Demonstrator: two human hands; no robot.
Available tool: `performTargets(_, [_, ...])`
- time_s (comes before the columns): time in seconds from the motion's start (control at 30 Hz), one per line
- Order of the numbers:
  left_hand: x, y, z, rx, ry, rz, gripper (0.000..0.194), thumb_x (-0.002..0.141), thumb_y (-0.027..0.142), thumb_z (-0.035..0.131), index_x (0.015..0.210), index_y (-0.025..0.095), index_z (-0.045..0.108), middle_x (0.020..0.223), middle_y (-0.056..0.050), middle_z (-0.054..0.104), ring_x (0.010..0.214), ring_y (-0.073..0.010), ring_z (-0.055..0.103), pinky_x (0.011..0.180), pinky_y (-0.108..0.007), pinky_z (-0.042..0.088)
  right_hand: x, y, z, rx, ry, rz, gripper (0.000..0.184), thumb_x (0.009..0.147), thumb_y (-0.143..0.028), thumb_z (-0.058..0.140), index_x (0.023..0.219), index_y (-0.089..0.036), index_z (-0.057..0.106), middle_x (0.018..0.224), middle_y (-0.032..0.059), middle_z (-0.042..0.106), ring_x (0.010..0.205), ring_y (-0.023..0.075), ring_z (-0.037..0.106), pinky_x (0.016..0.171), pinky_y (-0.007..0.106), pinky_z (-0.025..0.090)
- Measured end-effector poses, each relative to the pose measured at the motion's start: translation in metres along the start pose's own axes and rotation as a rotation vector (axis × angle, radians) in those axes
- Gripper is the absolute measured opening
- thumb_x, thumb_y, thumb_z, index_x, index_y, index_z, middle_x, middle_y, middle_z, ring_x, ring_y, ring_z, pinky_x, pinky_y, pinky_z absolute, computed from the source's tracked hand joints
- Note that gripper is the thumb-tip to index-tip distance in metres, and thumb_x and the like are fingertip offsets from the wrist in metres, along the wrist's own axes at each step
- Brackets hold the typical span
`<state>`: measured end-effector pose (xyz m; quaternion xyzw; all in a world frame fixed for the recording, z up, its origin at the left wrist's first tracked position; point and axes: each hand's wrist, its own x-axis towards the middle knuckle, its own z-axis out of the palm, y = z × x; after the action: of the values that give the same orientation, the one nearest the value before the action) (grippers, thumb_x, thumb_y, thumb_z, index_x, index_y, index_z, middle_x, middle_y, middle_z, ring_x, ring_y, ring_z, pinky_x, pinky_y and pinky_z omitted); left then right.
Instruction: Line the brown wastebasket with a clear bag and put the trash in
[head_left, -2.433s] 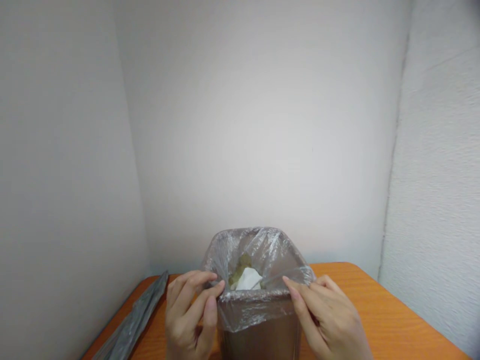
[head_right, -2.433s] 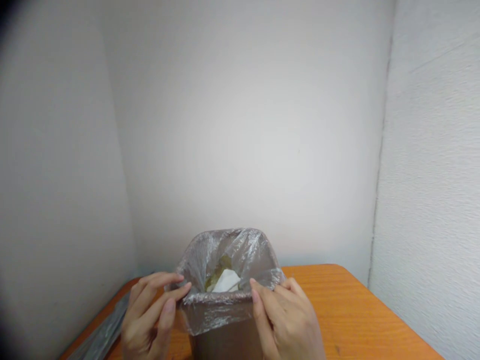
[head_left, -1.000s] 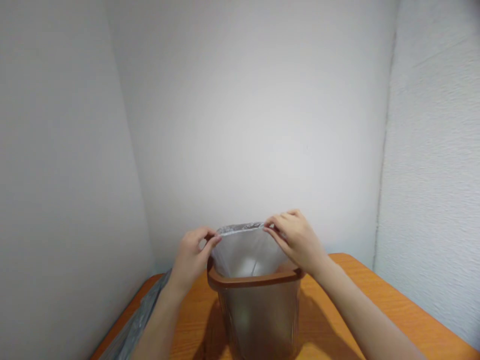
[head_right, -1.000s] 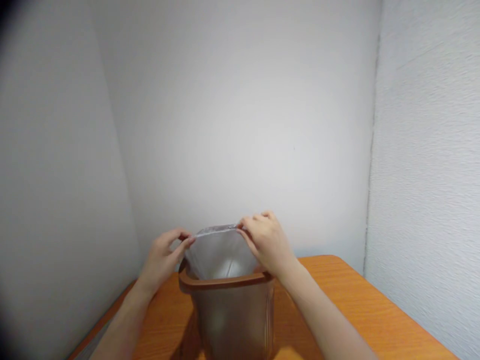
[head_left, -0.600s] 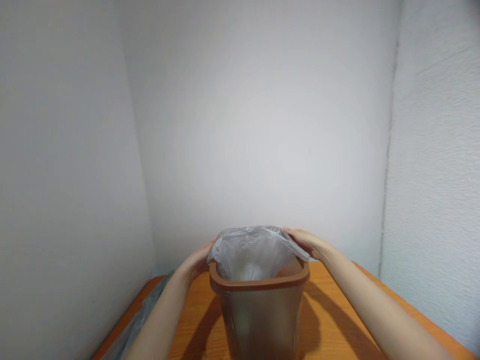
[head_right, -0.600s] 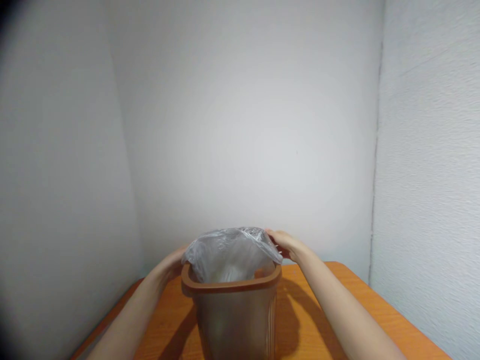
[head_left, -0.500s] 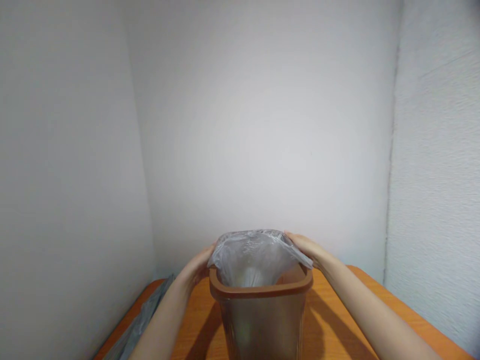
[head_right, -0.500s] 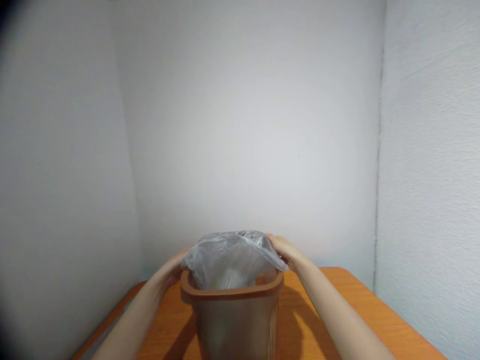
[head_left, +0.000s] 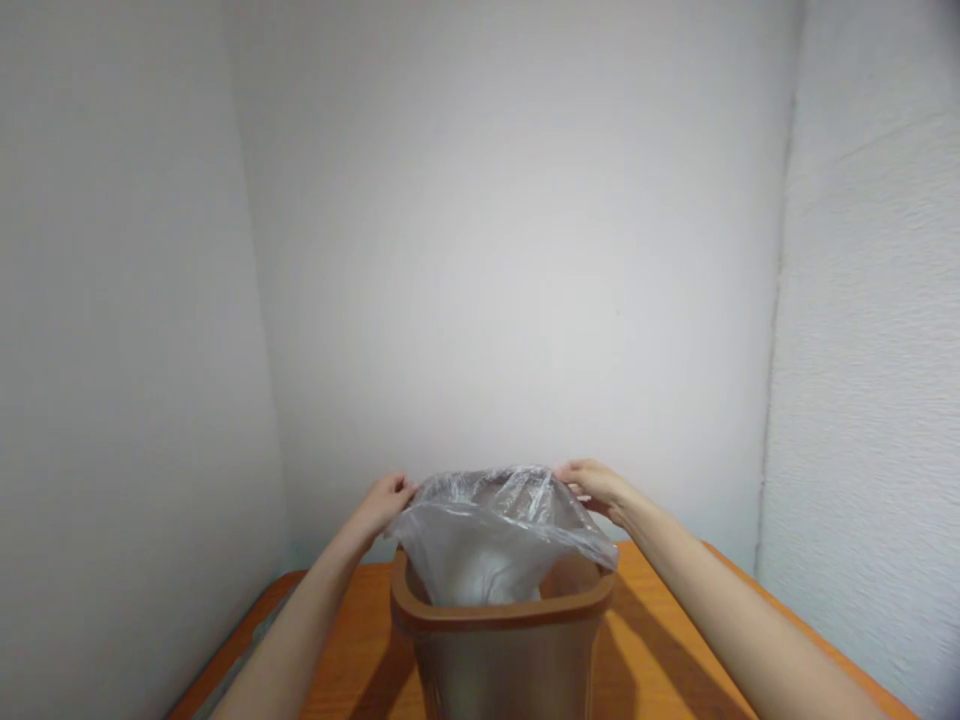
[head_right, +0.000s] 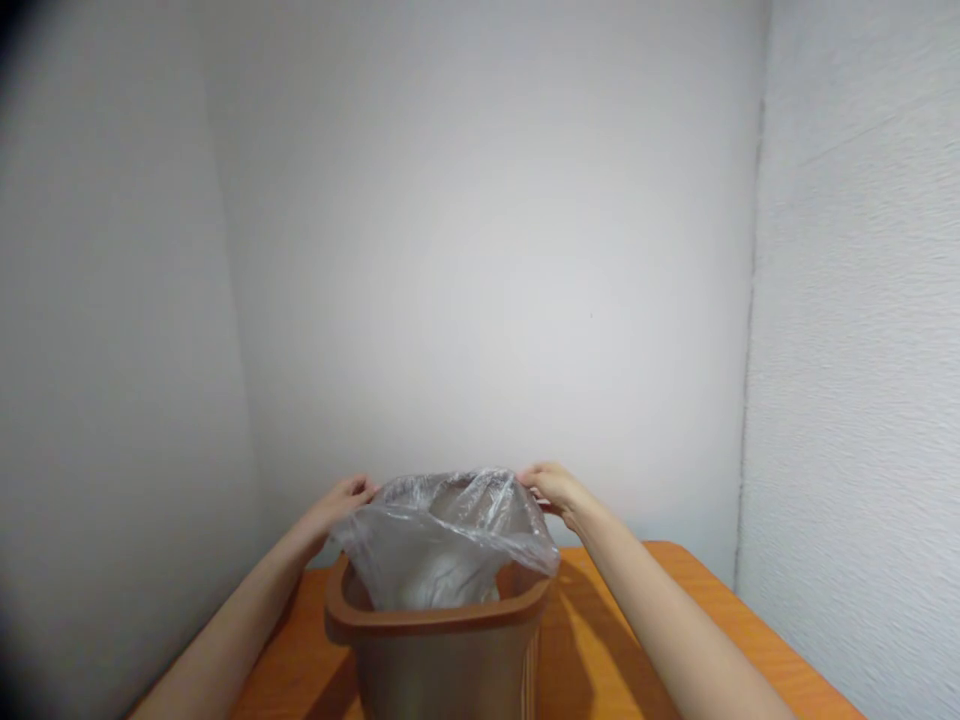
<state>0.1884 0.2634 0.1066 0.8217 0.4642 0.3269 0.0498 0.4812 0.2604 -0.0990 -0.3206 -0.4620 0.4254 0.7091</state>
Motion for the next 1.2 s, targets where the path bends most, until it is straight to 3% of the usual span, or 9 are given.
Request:
performTargets(0.17, [0.005, 0.032, 0.003, -0.047, 0.016, 0.196, 0.025, 0.087, 0.037, 0.066, 0.077, 0.015, 0.056, 0.069, 0.005, 0.056, 0.059, -0.0087, 0.051, 0.06, -0.023, 0.044, 0.011, -0.019, -0.003, -0.204, 0.18, -0.141, 0.02, 0.094, -0.034, 0.062, 0.093, -0.013, 0.063, 0.089, 0.001, 0.064, 0.075, 0.0129, 0.061, 0.068, 0.029, 0.054])
performTargets(0.3, [-0.018, 0.05, 0.0, -0.111, -0.008, 0.307, 0.035, 0.074, 0.049, 0.071, 0.079, 0.017, 0.058, 0.073, 0.002, 0.064, 0.069, -0.0119, 0.059, 0.067, -0.024, 0.045, -0.001, -0.029, 0.0, -0.247, 0.33, -0.295, 0.019, 0.094, -0.033, 0.06, 0.088, -0.015, 0.061, 0.084, -0.0001, 0.061, 0.075, 0.0132, 0.058, 0.071, 0.03, 0.05])
performTargets(0.43, [-0.058, 0.047, -0.027, -0.113, 0.023, 0.303, 0.039, 0.069, 0.053, 0.075, 0.075, 0.018, 0.059, 0.072, -0.001, 0.068, 0.067, -0.0137, 0.061, 0.062, -0.023, 0.045, -0.042, -0.025, -0.006, -0.225, 0.328, -0.421, 0.018, 0.087, -0.035, 0.062, 0.08, -0.018, 0.058, 0.068, -0.0032, 0.055, 0.064, 0.0132, 0.051, 0.063, 0.028, 0.042])
performTargets(0.53, [-0.087, 0.037, -0.052, -0.101, 0.034, 0.251, 0.042, 0.065, 0.052, 0.08, 0.072, 0.017, 0.059, 0.062, 0.0, 0.065, 0.056, -0.0133, 0.058, 0.053, -0.023, 0.043, -0.076, -0.019, -0.022, -0.173, 0.265, -0.469, 0.03, 0.075, -0.046, 0.07, 0.083, -0.02, 0.059, 0.075, -0.0018, 0.058, 0.065, 0.0134, 0.052, 0.06, 0.027, 0.042])
performTargets(0.7, [-0.11, 0.022, -0.061, -0.162, 0.076, 0.156, 0.052, 0.069, 0.066, 0.072, 0.083, 0.017, 0.058, 0.07, 0.001, 0.067, 0.058, -0.0132, 0.063, 0.055, -0.024, 0.047, -0.104, -0.007, -0.041, -0.111, 0.287, -0.382, 0.049, 0.078, -0.066, 0.062, 0.092, -0.018, 0.06, 0.09, 0.0055, 0.063, 0.068, 0.0145, 0.053, 0.058, 0.028, 0.043])
performTargets(0.8, [-0.112, 0.016, -0.045, -0.214, 0.047, 0.08, 0.06, 0.072, 0.073, 0.064, 0.094, 0.017, 0.06, 0.082, -0.003, 0.069, 0.063, -0.0153, 0.066, 0.053, -0.024, 0.048, -0.108, 0.001, -0.033, -0.176, 0.143, -0.278, 0.057, 0.082, -0.071, 0.055, 0.091, -0.017, 0.068, 0.087, 0.0089, 0.067, 0.073, 0.0184, 0.056, 0.057, 0.028, 0.043])
performTargets(0.93, [-0.109, 0.015, -0.03, -0.288, -0.044, 0.039, 0.051, 0.062, 0.058, 0.082, 0.082, 0.014, 0.064, 0.066, 0.001, 0.063, 0.052, -0.0105, 0.057, 0.048, -0.02, 0.041, -0.11, 0.005, -0.027, -0.175, -0.057, -0.283, 0.048, 0.078, -0.064, 0.067, 0.085, -0.017, 0.072, 0.072, 0.0045, 0.065, 0.066, 0.0161, 0.052, 0.056, 0.026, 0.038])
performTargets(1.1, [-0.106, 0.005, -0.045, -0.457, -0.021, 0.023, 0.04, 0.061, 0.042, 0.088, 0.069, 0.014, 0.061, 0.057, 0.006, 0.052, 0.046, -0.0029, 0.043, 0.044, -0.016, 0.031, -0.105, 0.013, -0.057, 0.216, -0.011, -0.194, 0.036, 0.072, -0.051, 0.08, 0.075, -0.017, 0.069, 0.06, 0.0006, 0.055, 0.053, 0.0112, 0.043, 0.049, 0.024, 0.034])
performTargets(1.2, [-0.108, -0.017, -0.045, -0.587, 0.024, 0.012, 0.038, 0.063, 0.042, 0.087, 0.076, 0.016, 0.063, 0.065, 0.004, 0.058, 0.052, -0.0044, 0.049, 0.048, -0.015, 0.037, -0.101, 0.034, -0.069, 0.315, 0.048, -0.206, 0.032, 0.072, -0.051, 0.079, 0.078, -0.021, 0.069, 0.07, 0.0026, 0.061, 0.061, 0.0136, 0.052, 0.056, 0.026, 0.045])
